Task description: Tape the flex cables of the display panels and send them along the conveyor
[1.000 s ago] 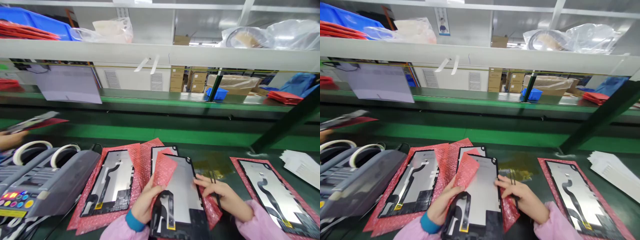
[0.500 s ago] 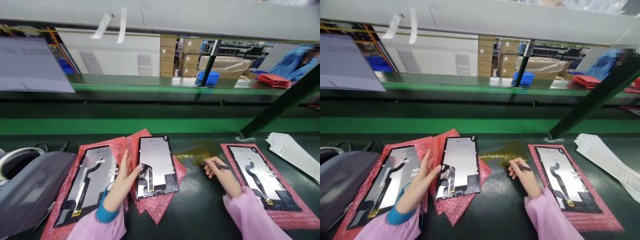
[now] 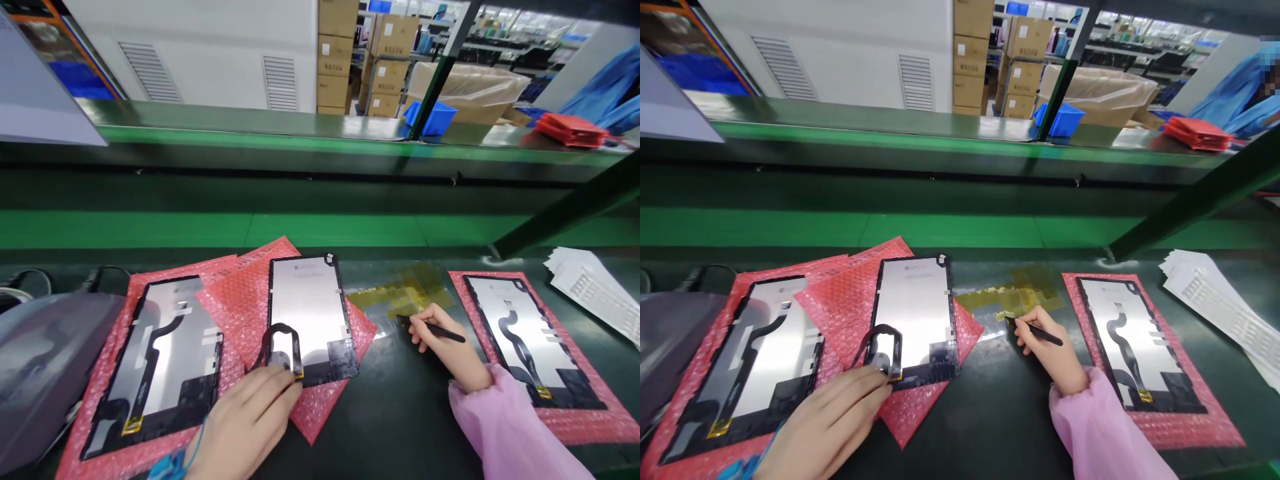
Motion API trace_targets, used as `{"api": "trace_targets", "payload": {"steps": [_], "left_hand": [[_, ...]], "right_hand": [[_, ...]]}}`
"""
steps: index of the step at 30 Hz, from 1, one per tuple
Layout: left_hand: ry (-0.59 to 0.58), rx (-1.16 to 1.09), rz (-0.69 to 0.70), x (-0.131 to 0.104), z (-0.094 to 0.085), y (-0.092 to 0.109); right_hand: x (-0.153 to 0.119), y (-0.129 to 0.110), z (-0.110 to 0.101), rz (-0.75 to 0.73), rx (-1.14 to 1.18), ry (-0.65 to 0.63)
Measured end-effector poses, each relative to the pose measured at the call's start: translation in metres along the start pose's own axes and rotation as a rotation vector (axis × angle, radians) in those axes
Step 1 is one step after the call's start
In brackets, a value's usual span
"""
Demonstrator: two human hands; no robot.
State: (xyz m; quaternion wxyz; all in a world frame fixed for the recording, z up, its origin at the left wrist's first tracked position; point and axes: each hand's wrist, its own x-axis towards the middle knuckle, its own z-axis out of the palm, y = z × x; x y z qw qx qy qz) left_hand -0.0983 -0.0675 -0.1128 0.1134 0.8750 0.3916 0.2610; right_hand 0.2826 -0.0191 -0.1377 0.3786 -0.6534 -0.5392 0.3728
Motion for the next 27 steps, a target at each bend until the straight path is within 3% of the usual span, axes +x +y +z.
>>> {"api": "trace_targets", "payload": {"steps": [2,5,13,16,20,23,27], "left_hand": [[-0.129,0.019,-0.056,0.006,0.008,-0.007],[-0.209,0.037,-0.135,0.017,0.016,-0.016],[-0.213,-0.017,-0.182,0.034,0.021,-0.024],[-0.163,0.018,-0.168,0.030,0.017,-0.024],[-0.100,0.110,-0.030,0.014,0.005,-0.018],[-0.129,0.127,0.071,0.002,0.001,-0.013],[-0.178,0.120,0.038,-0.004,0.007,-0.011]], "right_hand": [[0.001,0.002,0.000,0.012,0.011,-0.011],[0.003,0.005,0.000,0.028,0.063,-0.020],[-0.007,0.000,0.005,-0.083,0.244,0.028],[-0.032,-0.013,0.028,-0.124,0.314,0.057],[-0.077,-0.031,0.076,-0.140,0.467,0.040],[-0.100,-0.044,0.107,-0.121,0.524,-0.026],[-0.110,-0.055,0.132,-0.083,0.524,-0.010]]}}
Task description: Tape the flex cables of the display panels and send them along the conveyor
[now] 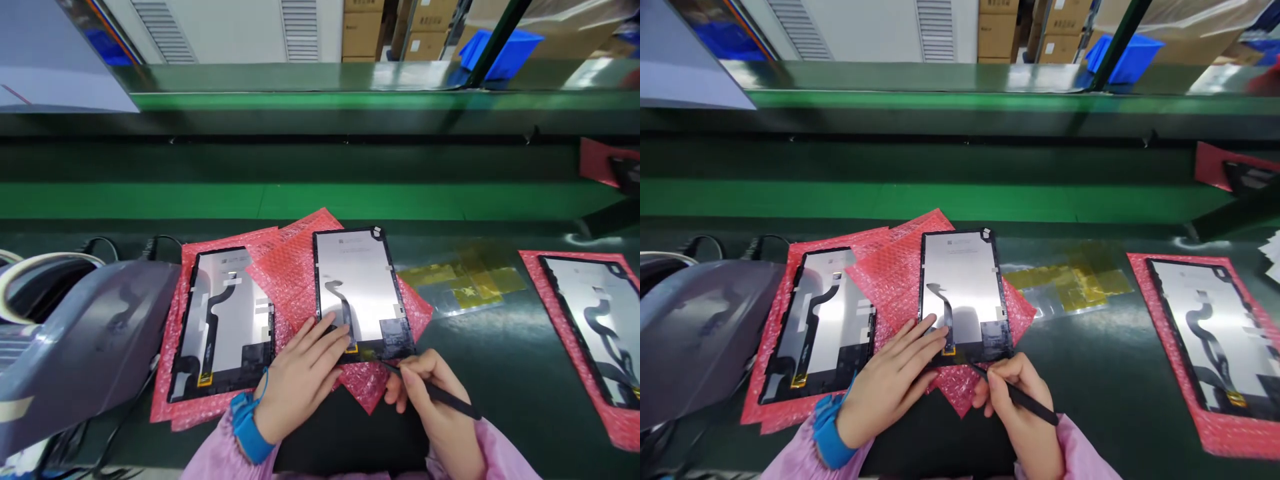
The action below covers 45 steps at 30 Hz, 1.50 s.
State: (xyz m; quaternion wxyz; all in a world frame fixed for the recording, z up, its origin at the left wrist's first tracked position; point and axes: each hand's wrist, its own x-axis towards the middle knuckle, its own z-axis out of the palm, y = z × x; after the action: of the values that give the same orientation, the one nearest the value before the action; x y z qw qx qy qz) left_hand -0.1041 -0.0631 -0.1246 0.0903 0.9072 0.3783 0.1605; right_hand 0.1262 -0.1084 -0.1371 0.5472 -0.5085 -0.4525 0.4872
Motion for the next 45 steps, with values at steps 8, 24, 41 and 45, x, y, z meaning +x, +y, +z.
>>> {"api": "trace_targets", "payload": {"steps": [8,24,41,45], "left_hand": [[0.039,-0.085,-0.063,0.002,0.009,0.003],[0.053,-0.061,-0.048,0.004,0.010,0.003],[-0.022,-0.050,-0.035,0.002,0.009,0.002],[-0.009,-0.038,-0.027,0.001,0.010,0.001]], "right_hand": [[0.003,-0.001,0.018,0.020,-0.084,0.026],[0.006,-0.004,0.021,0.069,-0.104,0.022],[0.006,-0.006,0.022,0.123,-0.115,0.034],[0.004,-0.005,0.019,0.120,-0.152,0.070]]}}
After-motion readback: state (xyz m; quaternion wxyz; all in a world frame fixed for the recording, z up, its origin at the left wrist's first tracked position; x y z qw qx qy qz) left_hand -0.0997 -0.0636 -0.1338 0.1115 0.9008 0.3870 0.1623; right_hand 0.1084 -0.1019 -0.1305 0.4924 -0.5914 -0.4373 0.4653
